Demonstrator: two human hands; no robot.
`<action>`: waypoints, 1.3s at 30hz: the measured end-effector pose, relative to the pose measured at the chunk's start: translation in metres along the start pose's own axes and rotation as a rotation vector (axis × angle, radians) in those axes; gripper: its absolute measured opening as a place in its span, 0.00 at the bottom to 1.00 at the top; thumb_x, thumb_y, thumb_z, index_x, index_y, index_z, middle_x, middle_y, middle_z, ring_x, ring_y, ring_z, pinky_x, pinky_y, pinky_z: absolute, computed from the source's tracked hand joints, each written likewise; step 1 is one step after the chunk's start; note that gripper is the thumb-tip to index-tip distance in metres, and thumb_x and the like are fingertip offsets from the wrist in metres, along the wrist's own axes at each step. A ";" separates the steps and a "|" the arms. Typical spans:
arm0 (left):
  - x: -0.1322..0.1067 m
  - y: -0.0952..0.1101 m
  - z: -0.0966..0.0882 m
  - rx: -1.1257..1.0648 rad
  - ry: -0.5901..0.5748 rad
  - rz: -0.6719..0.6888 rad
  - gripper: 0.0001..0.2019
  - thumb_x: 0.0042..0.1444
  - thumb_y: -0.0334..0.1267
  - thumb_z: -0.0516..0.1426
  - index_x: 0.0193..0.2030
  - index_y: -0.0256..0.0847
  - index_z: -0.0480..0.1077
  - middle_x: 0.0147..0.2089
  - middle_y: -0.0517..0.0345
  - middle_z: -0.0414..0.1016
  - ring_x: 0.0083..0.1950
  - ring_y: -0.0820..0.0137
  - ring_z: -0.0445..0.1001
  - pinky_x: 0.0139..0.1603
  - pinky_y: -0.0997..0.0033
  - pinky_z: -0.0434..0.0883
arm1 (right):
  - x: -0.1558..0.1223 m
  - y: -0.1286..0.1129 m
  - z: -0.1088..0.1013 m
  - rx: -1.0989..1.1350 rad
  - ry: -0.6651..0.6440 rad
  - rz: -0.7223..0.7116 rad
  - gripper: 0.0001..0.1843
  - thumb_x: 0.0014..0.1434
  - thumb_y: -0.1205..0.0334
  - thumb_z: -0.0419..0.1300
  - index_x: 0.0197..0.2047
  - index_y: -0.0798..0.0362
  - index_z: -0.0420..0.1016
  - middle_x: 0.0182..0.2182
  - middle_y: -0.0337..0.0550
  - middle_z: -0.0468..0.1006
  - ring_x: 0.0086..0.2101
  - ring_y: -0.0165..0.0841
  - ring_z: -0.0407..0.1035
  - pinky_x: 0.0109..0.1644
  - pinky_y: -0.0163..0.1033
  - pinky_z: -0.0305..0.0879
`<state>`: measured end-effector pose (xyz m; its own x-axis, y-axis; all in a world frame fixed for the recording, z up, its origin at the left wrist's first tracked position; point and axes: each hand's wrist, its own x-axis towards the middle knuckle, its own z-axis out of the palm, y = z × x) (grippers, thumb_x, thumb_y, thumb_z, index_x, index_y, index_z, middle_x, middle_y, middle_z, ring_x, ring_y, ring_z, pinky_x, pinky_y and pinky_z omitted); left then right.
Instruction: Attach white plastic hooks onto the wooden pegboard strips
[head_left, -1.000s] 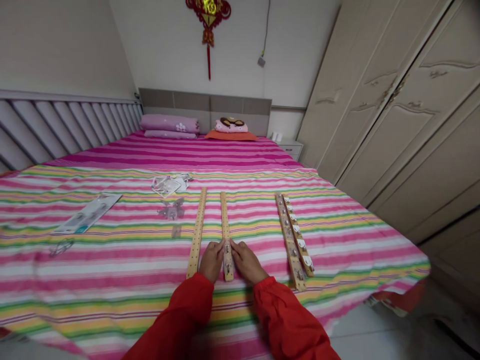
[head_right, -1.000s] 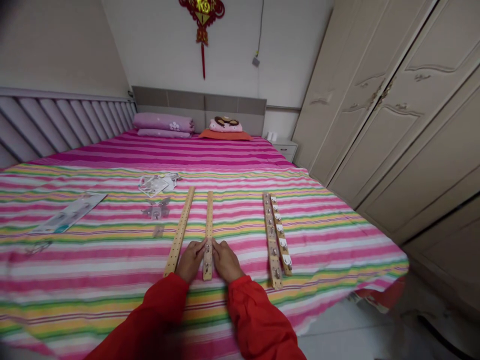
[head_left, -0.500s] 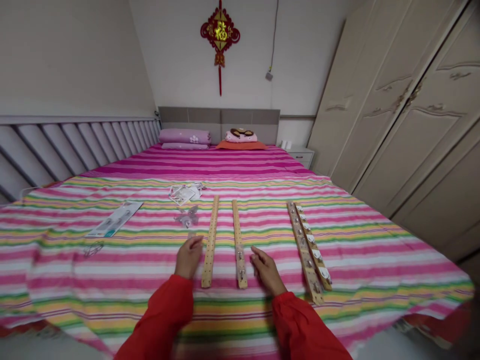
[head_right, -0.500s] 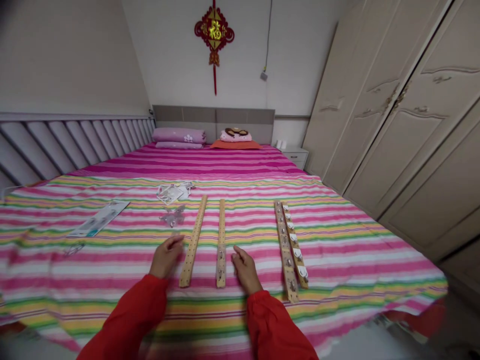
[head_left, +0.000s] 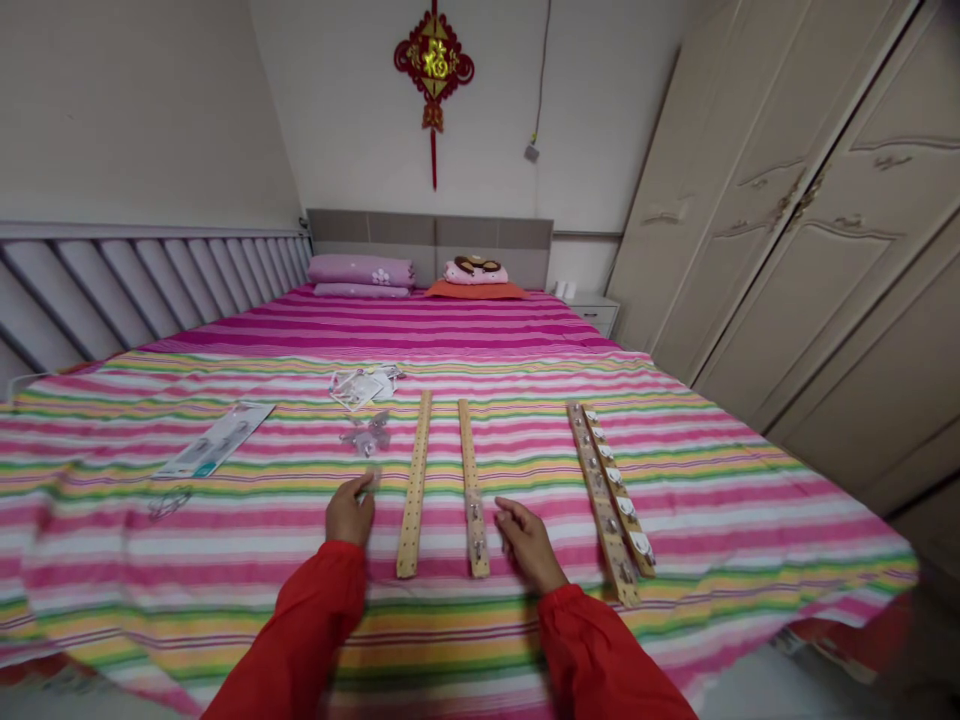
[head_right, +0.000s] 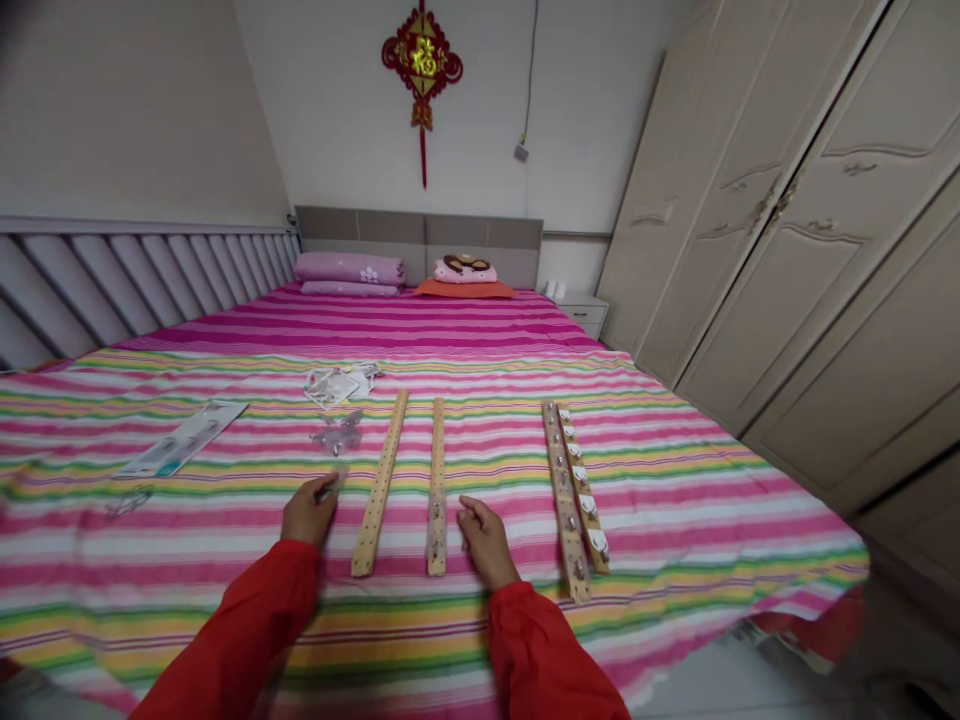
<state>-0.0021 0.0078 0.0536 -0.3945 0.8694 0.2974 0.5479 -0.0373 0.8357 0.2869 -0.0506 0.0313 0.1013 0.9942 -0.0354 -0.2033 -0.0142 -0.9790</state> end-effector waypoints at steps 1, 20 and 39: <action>-0.001 0.001 -0.002 -0.028 0.009 -0.044 0.14 0.40 0.34 0.56 0.36 0.41 0.76 0.39 0.52 0.79 0.41 0.61 0.75 0.48 0.59 0.70 | 0.000 0.000 0.000 -0.001 0.000 0.000 0.28 0.44 0.45 0.65 0.44 0.55 0.74 0.14 0.29 0.64 0.14 0.25 0.55 0.16 0.31 0.49; -0.055 0.095 -0.005 -0.715 -0.401 -0.503 0.29 0.30 0.50 0.68 0.42 0.36 0.78 0.22 0.63 0.70 0.20 0.83 0.52 0.20 0.80 0.52 | -0.010 -0.038 0.023 0.069 0.003 -0.052 0.18 0.44 0.50 0.66 0.34 0.54 0.76 0.20 0.36 0.72 0.17 0.25 0.59 0.18 0.31 0.53; -0.038 0.127 0.060 -0.699 -0.519 -0.301 0.24 0.33 0.45 0.67 0.39 0.35 0.77 0.26 0.59 0.75 0.26 0.76 0.67 0.28 0.76 0.64 | 0.023 -0.069 0.036 0.126 -0.083 -0.038 0.13 0.40 0.56 0.68 0.27 0.56 0.74 0.14 0.32 0.70 0.14 0.24 0.61 0.18 0.30 0.57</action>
<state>0.1270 -0.0006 0.1201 0.0252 0.9964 -0.0809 -0.1615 0.0839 0.9833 0.2679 -0.0234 0.1052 0.0316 0.9992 0.0225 -0.3224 0.0315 -0.9461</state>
